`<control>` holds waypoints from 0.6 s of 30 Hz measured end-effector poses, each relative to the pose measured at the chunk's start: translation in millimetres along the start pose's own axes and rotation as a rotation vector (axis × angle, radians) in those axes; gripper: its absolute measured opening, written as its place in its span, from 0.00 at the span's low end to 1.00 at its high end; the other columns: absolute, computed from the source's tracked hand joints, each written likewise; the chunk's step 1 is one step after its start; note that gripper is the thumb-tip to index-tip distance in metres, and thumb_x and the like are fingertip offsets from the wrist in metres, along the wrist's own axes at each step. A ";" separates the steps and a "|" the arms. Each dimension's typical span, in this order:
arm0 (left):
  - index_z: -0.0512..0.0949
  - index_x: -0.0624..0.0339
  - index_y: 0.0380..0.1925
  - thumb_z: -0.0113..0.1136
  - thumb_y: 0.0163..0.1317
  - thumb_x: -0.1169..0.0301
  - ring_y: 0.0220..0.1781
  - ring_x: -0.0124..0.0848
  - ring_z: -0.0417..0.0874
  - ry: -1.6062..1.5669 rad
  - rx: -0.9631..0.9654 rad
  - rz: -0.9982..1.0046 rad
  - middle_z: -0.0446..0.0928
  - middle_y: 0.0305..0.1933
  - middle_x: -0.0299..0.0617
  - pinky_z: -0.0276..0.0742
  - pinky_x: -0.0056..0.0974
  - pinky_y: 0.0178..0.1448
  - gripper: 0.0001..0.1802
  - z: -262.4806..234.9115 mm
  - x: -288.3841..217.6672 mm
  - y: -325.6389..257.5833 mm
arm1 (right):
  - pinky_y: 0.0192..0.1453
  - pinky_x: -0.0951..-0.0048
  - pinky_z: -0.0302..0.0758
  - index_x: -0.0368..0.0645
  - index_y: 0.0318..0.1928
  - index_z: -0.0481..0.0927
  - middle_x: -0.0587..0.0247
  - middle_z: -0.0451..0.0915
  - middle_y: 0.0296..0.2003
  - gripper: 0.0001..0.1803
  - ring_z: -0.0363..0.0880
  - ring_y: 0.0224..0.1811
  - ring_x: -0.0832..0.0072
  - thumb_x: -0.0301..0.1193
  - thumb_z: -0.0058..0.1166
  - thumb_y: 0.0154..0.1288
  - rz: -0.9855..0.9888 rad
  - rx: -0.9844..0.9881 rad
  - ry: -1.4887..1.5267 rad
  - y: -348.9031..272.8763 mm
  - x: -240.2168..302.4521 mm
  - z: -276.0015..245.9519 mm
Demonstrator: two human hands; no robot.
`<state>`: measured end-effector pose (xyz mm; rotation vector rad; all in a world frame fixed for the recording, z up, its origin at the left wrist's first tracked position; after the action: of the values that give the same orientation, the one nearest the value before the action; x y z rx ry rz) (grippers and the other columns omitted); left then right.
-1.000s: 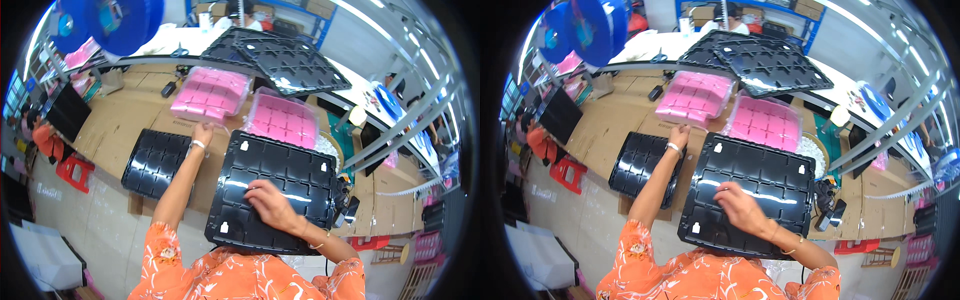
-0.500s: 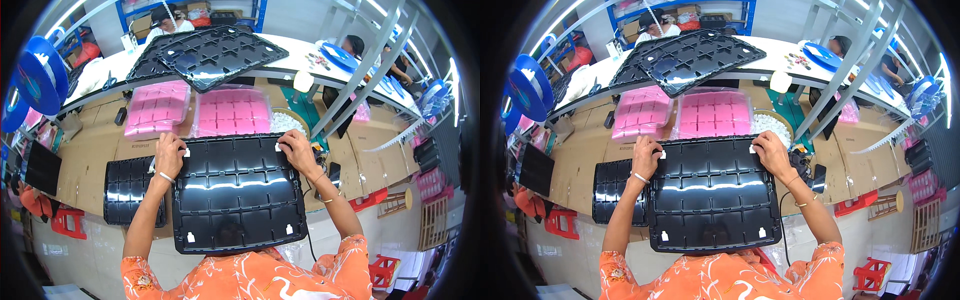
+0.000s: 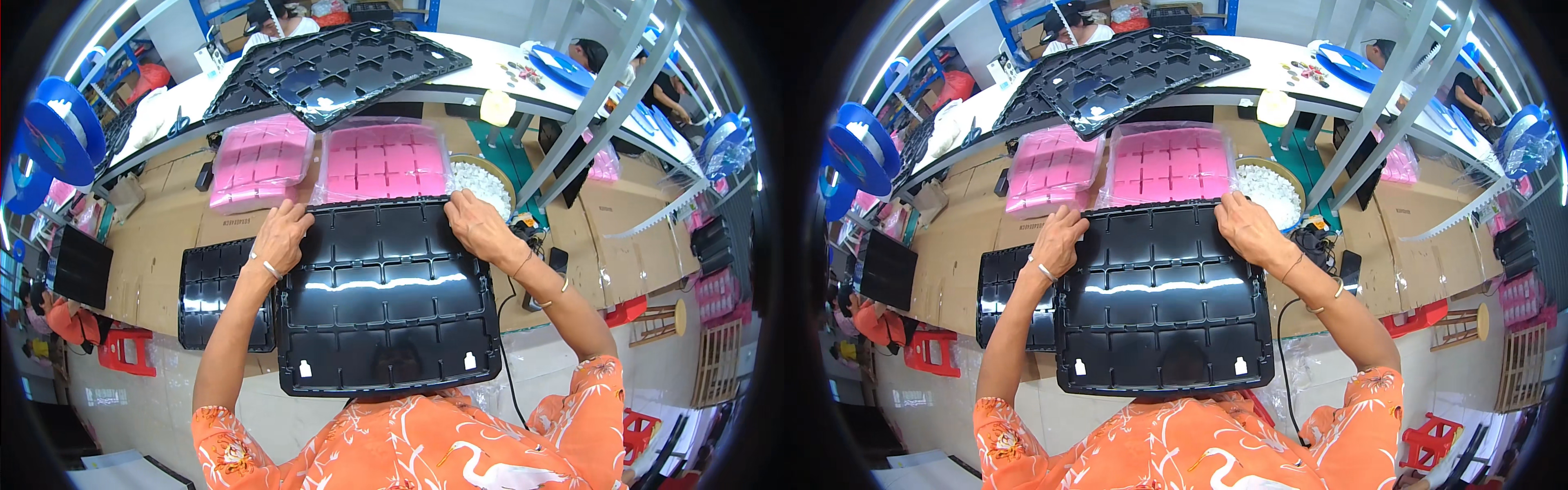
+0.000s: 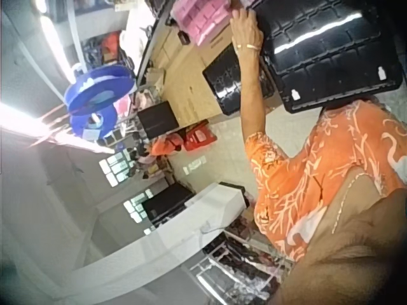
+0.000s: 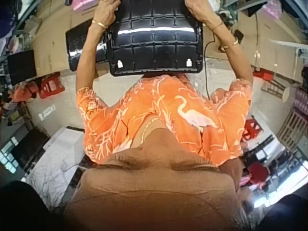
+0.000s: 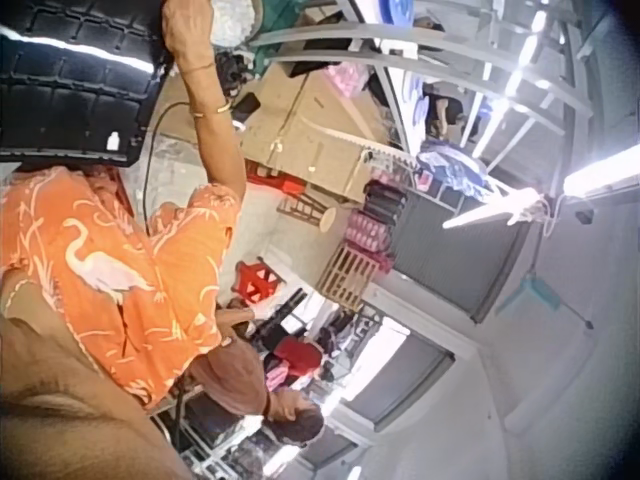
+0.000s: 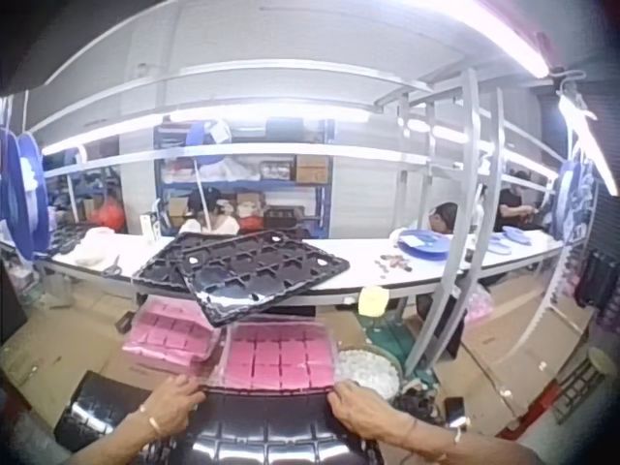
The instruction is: The person peels and sticks adhesive tabs onto a black plastic tray, presses a pink foam pad onto it, and applies adhesive tabs to another tray.
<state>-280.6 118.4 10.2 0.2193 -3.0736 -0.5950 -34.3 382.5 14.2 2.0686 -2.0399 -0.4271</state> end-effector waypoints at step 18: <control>0.78 0.64 0.44 0.58 0.70 0.81 0.28 0.19 0.79 -1.207 -0.138 -0.984 0.82 0.36 0.40 0.72 0.25 0.30 0.05 -68.8 -77.3 -171.7 | 0.37 0.82 0.77 0.36 0.47 0.84 0.67 0.83 0.34 0.08 0.82 0.34 0.85 0.25 0.53 0.78 0.528 0.416 1.469 -101.8 61.7 -60.5</control>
<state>-178.5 -54.2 12.0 2.1426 -3.6788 -1.3185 82.3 320.0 32.2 1.0872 -1.5049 1.2816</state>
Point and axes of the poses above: each hand's wrist, its own y-axis towards the middle knuckle, its own z-axis out of the palm, x = y × z, the point moved 3 cm from there along y, towards the middle knuckle
